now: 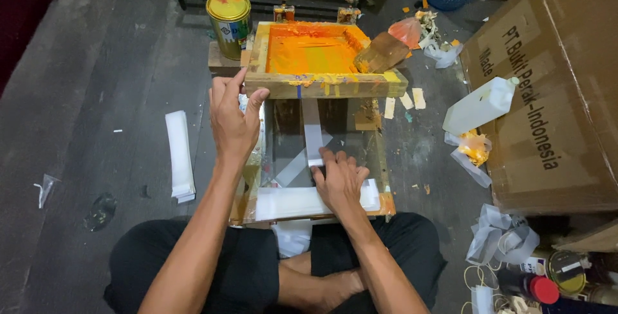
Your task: Manually screen printing orange ink onto white label strips using a squeegee and a screen frame.
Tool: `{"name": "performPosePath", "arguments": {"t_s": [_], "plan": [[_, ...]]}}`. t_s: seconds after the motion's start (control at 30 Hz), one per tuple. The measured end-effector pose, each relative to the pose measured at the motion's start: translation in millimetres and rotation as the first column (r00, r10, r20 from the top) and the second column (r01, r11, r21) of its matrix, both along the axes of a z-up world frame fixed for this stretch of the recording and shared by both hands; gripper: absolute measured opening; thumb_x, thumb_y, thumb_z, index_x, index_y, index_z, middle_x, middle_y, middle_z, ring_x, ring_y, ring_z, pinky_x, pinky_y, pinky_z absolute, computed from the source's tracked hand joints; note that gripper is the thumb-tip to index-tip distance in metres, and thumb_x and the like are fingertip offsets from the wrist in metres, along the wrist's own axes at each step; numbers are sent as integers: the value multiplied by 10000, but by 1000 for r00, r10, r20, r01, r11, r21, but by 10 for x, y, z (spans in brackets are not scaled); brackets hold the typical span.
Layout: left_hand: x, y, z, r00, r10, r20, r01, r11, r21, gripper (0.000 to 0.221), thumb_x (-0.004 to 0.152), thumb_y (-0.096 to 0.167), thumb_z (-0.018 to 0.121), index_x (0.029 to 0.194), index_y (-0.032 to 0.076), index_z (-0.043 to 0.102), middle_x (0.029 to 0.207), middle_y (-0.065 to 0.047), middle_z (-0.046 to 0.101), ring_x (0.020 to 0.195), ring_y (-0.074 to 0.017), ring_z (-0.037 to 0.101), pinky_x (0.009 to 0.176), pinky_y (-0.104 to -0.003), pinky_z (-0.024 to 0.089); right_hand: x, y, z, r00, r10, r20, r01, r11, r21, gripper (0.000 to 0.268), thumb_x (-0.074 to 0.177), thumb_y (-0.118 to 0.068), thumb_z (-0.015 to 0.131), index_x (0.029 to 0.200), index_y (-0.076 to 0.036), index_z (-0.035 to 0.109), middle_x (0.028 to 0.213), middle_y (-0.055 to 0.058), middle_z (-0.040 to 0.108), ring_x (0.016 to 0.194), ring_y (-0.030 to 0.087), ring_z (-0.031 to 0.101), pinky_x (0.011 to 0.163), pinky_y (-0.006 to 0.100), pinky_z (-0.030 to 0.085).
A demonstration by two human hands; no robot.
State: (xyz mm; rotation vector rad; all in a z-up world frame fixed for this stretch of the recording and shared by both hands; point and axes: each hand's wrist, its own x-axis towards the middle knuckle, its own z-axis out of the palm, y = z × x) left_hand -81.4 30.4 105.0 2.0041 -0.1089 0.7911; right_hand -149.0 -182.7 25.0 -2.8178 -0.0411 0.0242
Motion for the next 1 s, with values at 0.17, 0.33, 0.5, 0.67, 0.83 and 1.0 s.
{"name": "performPosePath", "arguments": {"t_s": [0.17, 0.33, 0.5, 0.67, 0.83, 1.0], "plan": [[-1, -9, 4, 1000, -5, 10, 5, 1000, 2, 453, 1031, 285, 725, 1360, -13, 634, 1013, -126, 511, 937, -337, 560, 830, -459, 466, -46, 35, 159, 1000, 4, 29, -4, 1000, 18, 271, 931, -336, 625, 1161, -279, 757, 937, 105, 692, 1008, 343, 621, 886, 483, 329], [-17, 99, -101, 1000, -2, 5, 2, 999, 33, 503, 992, 347, 767, 1341, 3, 653, 1024, -104, 513, 958, -341, 554, 854, -463, 456, -165, -205, 248, 974, 134, 183, -157, 981, 118, 134, 936, -385, 654, 1018, -352, 754, 1144, -45, 697, 999, 220, 638, 854, 394, 389], [-195, 228, -296, 972, 19, -234, 36, 974, 225, 584, 936, 593, 745, 1261, 109, 718, 1032, -11, 524, 955, -317, 531, 753, -467, 425, -461, -594, 781, 957, 15, 290, -198, 764, 614, 239, 812, -177, 841, 1049, -157, 817, 768, 91, 785, 671, 211, 702, 680, 339, 557], [-453, 170, -550, 945, 31, -326, 71, 952, 297, 590, 905, 536, 764, 1271, 77, 713, 1037, -11, 541, 936, -313, 535, 745, -455, 402, -528, -721, 943, 958, -119, 262, -147, 582, 800, 254, 858, -37, 767, 1111, -35, 772, 661, 143, 745, 624, 144, 697, 677, 286, 570], [-613, 131, -926, 941, 43, -336, 68, 948, 311, 590, 835, 501, 811, 1279, 129, 700, 1047, 8, 560, 1001, -288, 549, 856, -485, 411, -532, -756, 901, 943, -221, 248, -116, 480, 869, 249, 898, 29, 704, 1145, 43, 735, 782, 200, 739, 607, 195, 721, 586, 273, 569], [-686, 42, -1057, 935, 89, -344, 25, 949, 314, 577, 820, 456, 823, 1281, 130, 703, 1066, -6, 603, 1016, -279, 559, 953, -496, 352, -494, -674, 936, 925, -295, 240, -107, 403, 909, 256, 947, -15, 677, 1189, 69, 693, 863, 223, 716, 631, 243, 731, 556, 303, 609]]}}
